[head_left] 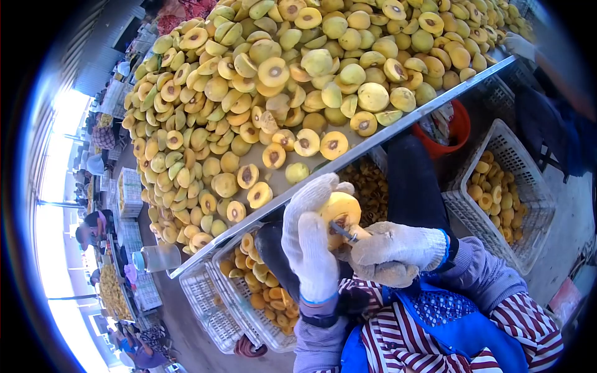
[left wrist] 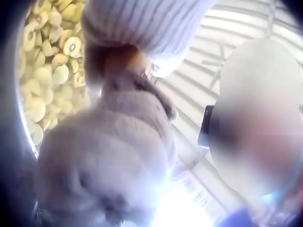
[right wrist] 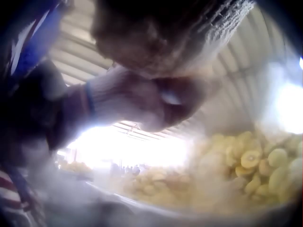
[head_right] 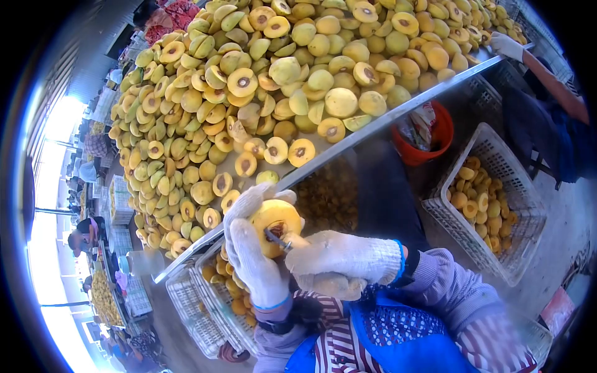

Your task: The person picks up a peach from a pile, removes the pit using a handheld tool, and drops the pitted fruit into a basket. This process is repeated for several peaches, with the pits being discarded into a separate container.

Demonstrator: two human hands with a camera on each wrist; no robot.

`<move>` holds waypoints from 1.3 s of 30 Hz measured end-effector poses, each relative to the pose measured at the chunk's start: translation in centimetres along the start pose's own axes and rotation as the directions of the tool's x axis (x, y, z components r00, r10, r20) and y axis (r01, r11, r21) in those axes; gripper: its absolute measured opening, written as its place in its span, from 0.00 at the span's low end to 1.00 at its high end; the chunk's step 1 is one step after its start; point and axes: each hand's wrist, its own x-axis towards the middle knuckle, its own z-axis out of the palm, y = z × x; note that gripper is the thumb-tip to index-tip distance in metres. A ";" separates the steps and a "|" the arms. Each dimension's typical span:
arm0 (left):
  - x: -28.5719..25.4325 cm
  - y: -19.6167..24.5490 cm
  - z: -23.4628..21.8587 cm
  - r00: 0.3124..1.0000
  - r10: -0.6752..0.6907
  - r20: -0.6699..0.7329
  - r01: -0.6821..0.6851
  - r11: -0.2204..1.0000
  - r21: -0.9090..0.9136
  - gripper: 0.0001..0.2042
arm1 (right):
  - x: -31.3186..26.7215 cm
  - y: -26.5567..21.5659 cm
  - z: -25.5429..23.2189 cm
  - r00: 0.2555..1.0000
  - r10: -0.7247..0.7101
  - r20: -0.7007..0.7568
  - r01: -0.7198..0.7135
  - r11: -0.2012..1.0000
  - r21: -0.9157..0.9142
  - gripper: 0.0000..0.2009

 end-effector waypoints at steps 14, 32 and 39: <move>2.8 0.2 -0.6 0.957 0.198 0.214 -0.262 0.905 0.336 0.14 | 0.7 1.1 -1.3 0.935 -0.163 0.314 0.049 0.939 0.341 0.27; 4.3 0.0 -1.0 0.770 0.441 0.461 -0.612 0.713 0.341 0.18 | 1.6 2.9 -1.4 0.820 -0.240 0.520 -0.207 0.723 0.660 0.27; 3.4 1.4 -1.0 0.875 -0.173 0.453 0.246 0.964 -0.106 0.17 | 1.2 2.8 -0.5 0.795 -0.236 0.558 -0.304 0.641 0.704 0.25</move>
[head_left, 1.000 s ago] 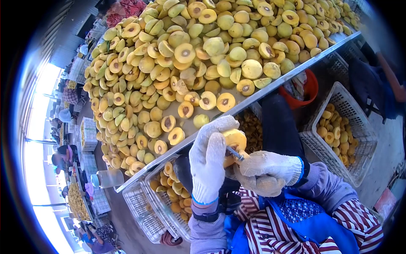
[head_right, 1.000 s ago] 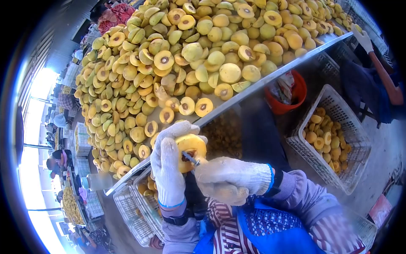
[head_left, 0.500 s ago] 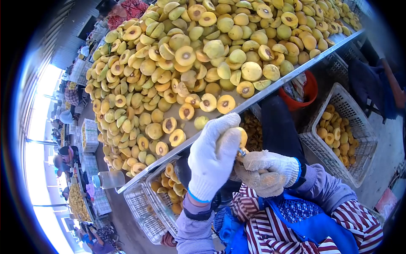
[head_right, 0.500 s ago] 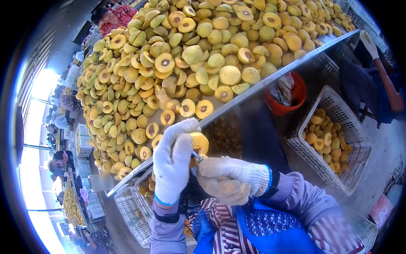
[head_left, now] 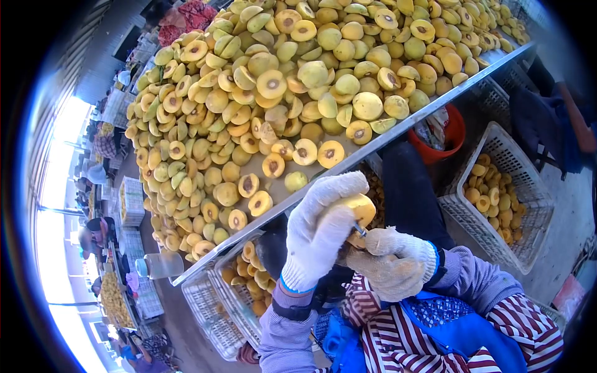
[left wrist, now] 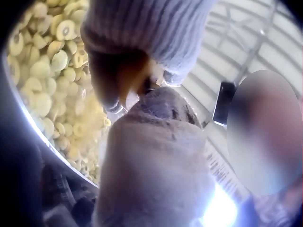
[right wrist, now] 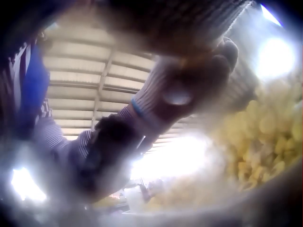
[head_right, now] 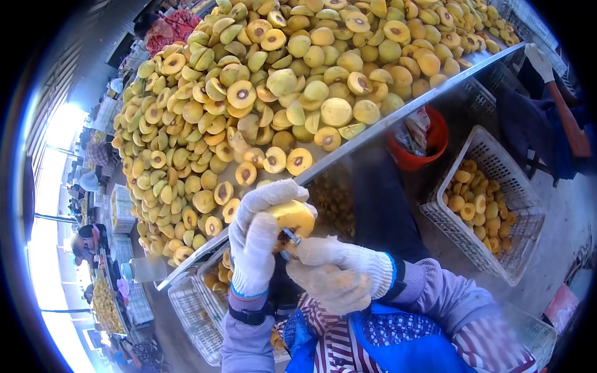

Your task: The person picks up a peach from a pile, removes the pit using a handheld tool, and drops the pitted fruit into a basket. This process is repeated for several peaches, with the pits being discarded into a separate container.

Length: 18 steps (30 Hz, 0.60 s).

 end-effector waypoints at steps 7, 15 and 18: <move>-0.5 -0.9 0.7 0.976 0.217 -0.019 -0.217 0.976 -0.018 0.22 | 0.0 0.5 0.1 0.999 0.012 -0.038 -0.015 0.996 -0.086 0.23; -1.2 -1.4 3.7 0.954 0.068 -0.291 -0.164 0.933 -0.321 0.28 | 0.9 0.4 -0.2 0.996 0.009 0.086 0.013 0.967 -0.255 0.23; -0.6 -3.0 3.0 0.997 -0.071 -0.006 0.016 0.309 -0.951 0.26 | 0.6 0.4 -0.2 0.999 0.038 -0.032 -0.048 0.880 -0.473 0.24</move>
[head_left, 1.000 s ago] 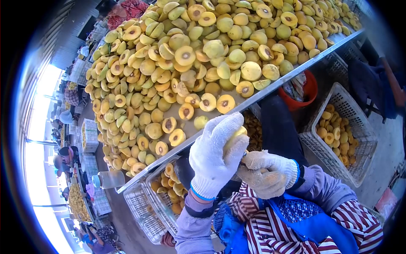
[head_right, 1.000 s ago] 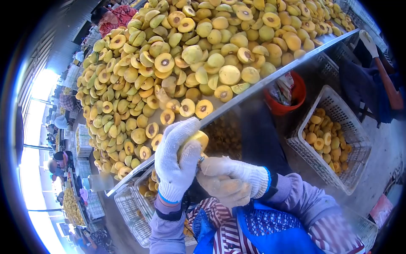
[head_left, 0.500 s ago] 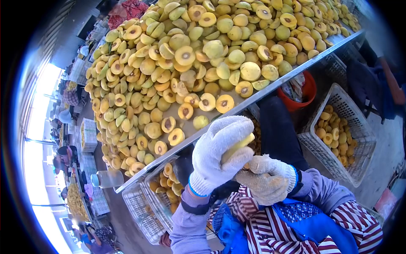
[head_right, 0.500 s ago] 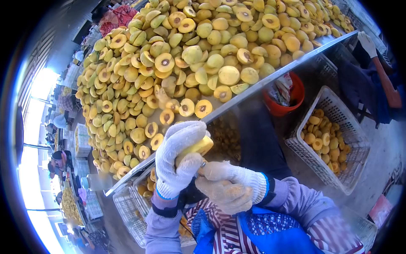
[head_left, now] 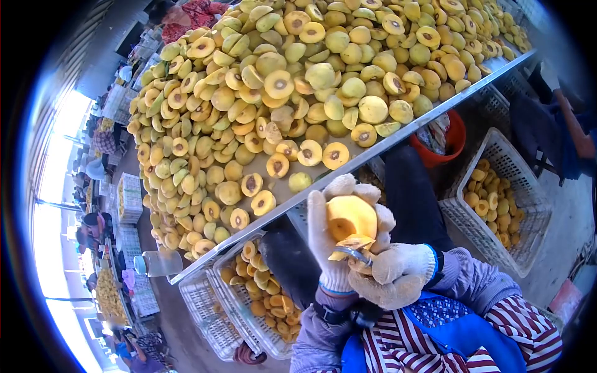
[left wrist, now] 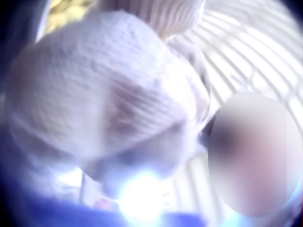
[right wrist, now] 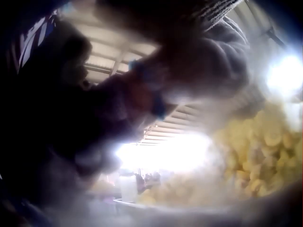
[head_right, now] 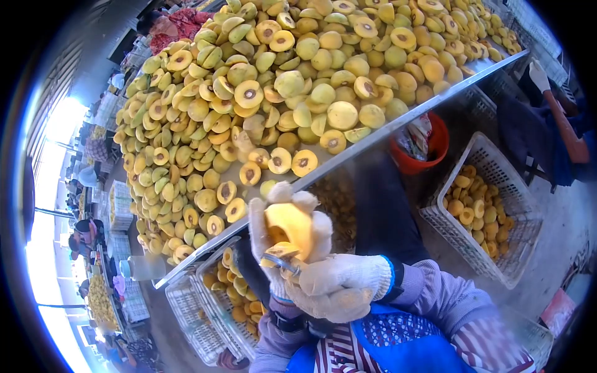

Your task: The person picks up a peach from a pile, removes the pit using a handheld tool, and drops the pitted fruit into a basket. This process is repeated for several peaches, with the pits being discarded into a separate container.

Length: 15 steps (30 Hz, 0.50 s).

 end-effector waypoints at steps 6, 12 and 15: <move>-2.6 4.3 -0.6 0.847 0.461 -0.266 -0.165 0.702 0.693 0.25 | -0.2 -1.5 0.2 0.996 -0.004 -0.088 0.001 0.999 -0.035 0.15; -11.6 16.0 -6.3 0.731 0.642 0.232 0.548 -0.755 0.360 0.15 | 0.8 -2.8 -0.6 0.897 -0.045 -0.440 -0.083 0.960 -0.268 0.10; -7.2 16.8 -7.5 0.673 0.729 0.130 0.586 -0.632 0.507 0.17 | 2.9 -2.8 0.0 0.833 0.060 -0.550 -0.265 0.916 -0.302 0.13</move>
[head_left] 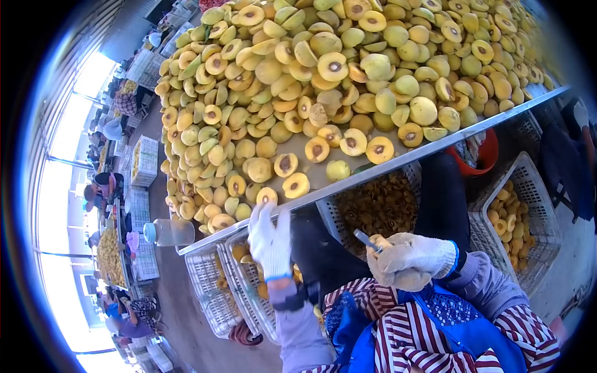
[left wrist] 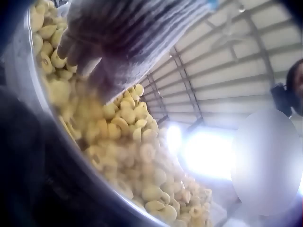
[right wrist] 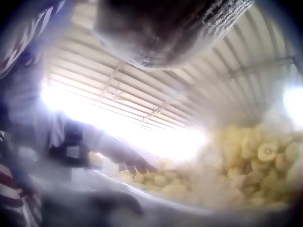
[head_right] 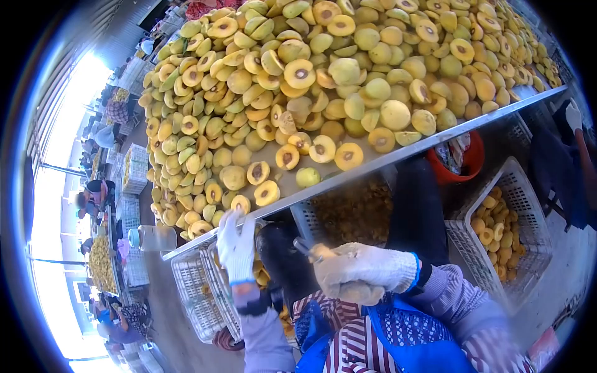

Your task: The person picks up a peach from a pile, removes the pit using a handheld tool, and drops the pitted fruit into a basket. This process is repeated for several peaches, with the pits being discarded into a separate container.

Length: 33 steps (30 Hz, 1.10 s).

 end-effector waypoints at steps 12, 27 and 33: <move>5.6 4.2 8.5 0.880 -0.103 0.464 0.469 0.349 -0.811 0.20 | 0.6 -1.4 1.1 0.952 -0.119 -0.282 0.036 0.959 -0.281 0.13; -3.0 13.2 1.3 0.984 0.016 0.176 0.164 0.292 -0.942 0.22 | 1.8 -1.1 2.0 0.833 -0.349 -0.430 0.107 0.863 -0.493 0.14; -2.2 14.2 -1.6 0.969 0.118 0.218 0.152 0.410 -0.899 0.15 | 0.3 -1.9 3.1 0.878 -0.238 -0.415 0.101 0.941 -0.324 0.10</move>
